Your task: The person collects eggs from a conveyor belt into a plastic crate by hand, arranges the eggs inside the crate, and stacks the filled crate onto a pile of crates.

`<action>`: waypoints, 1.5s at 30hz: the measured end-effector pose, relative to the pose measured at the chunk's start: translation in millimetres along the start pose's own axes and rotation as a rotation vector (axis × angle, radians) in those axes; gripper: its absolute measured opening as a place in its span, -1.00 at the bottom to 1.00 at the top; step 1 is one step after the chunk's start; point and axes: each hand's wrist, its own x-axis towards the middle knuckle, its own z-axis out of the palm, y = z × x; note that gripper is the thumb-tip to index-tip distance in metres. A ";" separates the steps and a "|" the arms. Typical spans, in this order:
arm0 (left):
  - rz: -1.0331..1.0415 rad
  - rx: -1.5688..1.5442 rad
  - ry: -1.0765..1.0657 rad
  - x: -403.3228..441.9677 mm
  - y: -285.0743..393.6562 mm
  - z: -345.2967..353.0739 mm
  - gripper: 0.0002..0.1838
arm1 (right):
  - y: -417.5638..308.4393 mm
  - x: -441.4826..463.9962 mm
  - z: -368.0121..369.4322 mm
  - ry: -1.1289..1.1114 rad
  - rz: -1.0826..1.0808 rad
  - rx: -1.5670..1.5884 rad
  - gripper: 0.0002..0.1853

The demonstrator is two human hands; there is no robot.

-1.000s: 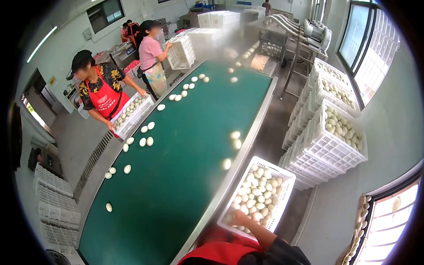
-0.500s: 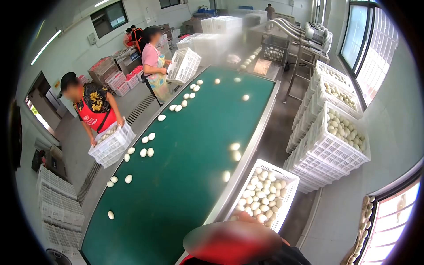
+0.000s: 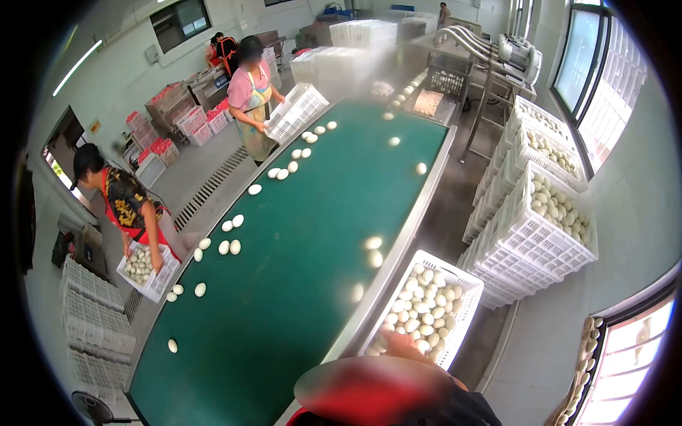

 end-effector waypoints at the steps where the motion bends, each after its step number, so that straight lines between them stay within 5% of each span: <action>1: -0.004 -0.004 0.006 5.1 -3.2 -1.9 -0.31 | -1.9 0.6 2.9 0.018 0.017 -0.029 -0.21; 9: -0.001 -0.019 0.059 79.8 -45.4 -31.8 -0.30 | 52.3 20.2 62.4 0.132 -0.027 -0.003 -0.21; 11: 0.005 -0.025 0.087 113.1 -57.1 -42.0 -0.30 | 68.6 24.0 51.2 0.188 0.274 0.121 -0.24; 13: 0.012 -0.025 0.115 134.3 -61.8 -51.4 -0.30 | 124.1 35.3 70.0 0.647 0.143 0.338 -0.69; 14: 0.007 -0.030 0.127 141.8 -63.4 -52.3 -0.30 | 119.0 14.9 40.9 0.487 0.361 1.103 -0.72; 15: 0.007 -0.028 0.142 150.3 -64.8 -53.2 -0.29 | 138.8 1.2 35.4 0.392 0.232 1.277 -0.64; 17: -0.001 -0.032 0.173 162.8 -65.1 -49.1 -0.29 | 128.0 -25.1 -2.0 0.257 0.329 1.339 -0.51; 19: -0.015 -0.044 0.215 181.2 -67.3 -41.3 -0.29 | 131.5 -40.9 -15.5 -0.095 0.242 1.268 -0.41; 23: 0.000 -0.045 0.182 159.7 -54.1 -51.0 -0.29 | 83.5 -58.0 -10.2 -0.271 0.329 0.604 -0.48; 25: 0.007 -0.056 0.161 141.8 -44.2 -58.7 -0.30 | 75.5 -54.7 14.6 -0.010 0.284 0.125 -0.53; 30: 0.012 -0.089 0.123 107.8 -25.7 -62.3 -0.30 | 78.2 -49.8 6.0 0.007 0.325 -0.078 -0.56; 31: 0.003 -0.104 0.117 103.3 -24.5 -59.9 -0.29 | 72.5 -42.0 2.4 0.164 0.416 -0.114 -0.61; 37: -0.080 -0.187 0.114 47.2 -10.1 -68.7 -0.31 | -27.7 15.7 -108.8 0.634 -0.134 0.397 -0.54; 39: -0.054 -0.108 0.100 55.0 -10.9 -60.2 -0.30 | -70.0 47.7 -134.3 0.587 -0.172 0.359 -0.39; 40: -0.038 -0.066 0.095 60.2 -9.7 -59.8 -0.30 | -85.0 75.2 -129.2 0.752 -0.278 0.221 -0.31; 41: -0.033 -0.107 0.090 58.0 -9.4 -64.6 -0.29 | -115.8 81.6 -148.2 0.556 -0.125 0.130 -0.27; 45: -0.023 -0.224 0.107 1.1 1.7 -72.7 -0.25 | -152.0 145.6 -131.5 0.432 -0.113 -0.171 -0.34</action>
